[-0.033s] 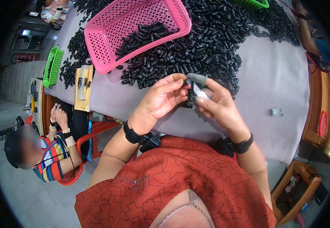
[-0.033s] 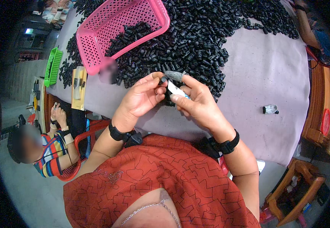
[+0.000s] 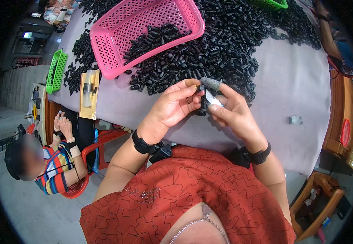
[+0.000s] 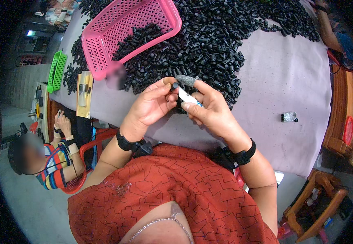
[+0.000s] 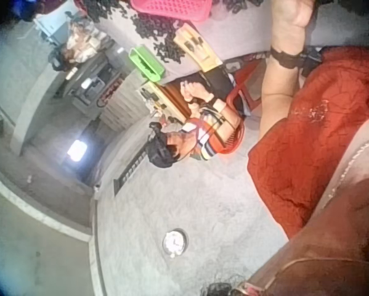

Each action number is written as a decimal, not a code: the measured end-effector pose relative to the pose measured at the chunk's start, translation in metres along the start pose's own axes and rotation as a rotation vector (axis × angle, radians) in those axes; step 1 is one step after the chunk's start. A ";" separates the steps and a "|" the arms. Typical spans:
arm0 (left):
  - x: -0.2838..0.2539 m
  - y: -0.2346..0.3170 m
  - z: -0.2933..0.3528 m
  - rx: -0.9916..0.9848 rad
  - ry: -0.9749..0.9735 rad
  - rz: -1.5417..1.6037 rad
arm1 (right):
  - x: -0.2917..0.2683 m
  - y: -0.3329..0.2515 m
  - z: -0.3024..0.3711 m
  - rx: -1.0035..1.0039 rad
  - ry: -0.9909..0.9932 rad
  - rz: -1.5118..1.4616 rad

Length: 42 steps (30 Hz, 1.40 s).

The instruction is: Assembling small black plastic components by hand at a workstation.

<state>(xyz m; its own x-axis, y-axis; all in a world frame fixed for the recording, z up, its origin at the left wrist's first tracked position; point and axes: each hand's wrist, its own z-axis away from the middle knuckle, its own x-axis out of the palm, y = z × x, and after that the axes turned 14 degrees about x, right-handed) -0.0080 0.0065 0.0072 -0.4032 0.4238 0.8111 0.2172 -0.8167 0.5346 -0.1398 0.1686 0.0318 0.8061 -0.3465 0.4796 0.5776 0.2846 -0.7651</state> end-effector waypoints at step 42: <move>-0.002 -0.007 0.008 -0.068 -0.074 -0.025 | 0.002 -0.002 0.002 0.001 -0.040 0.166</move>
<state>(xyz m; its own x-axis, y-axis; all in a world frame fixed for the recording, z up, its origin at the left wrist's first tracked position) -0.0020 0.0149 0.0036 -0.3403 0.4701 0.8144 0.1464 -0.8290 0.5397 -0.1388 0.1695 0.0351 0.8947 -0.2594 0.3636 0.4365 0.3358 -0.8347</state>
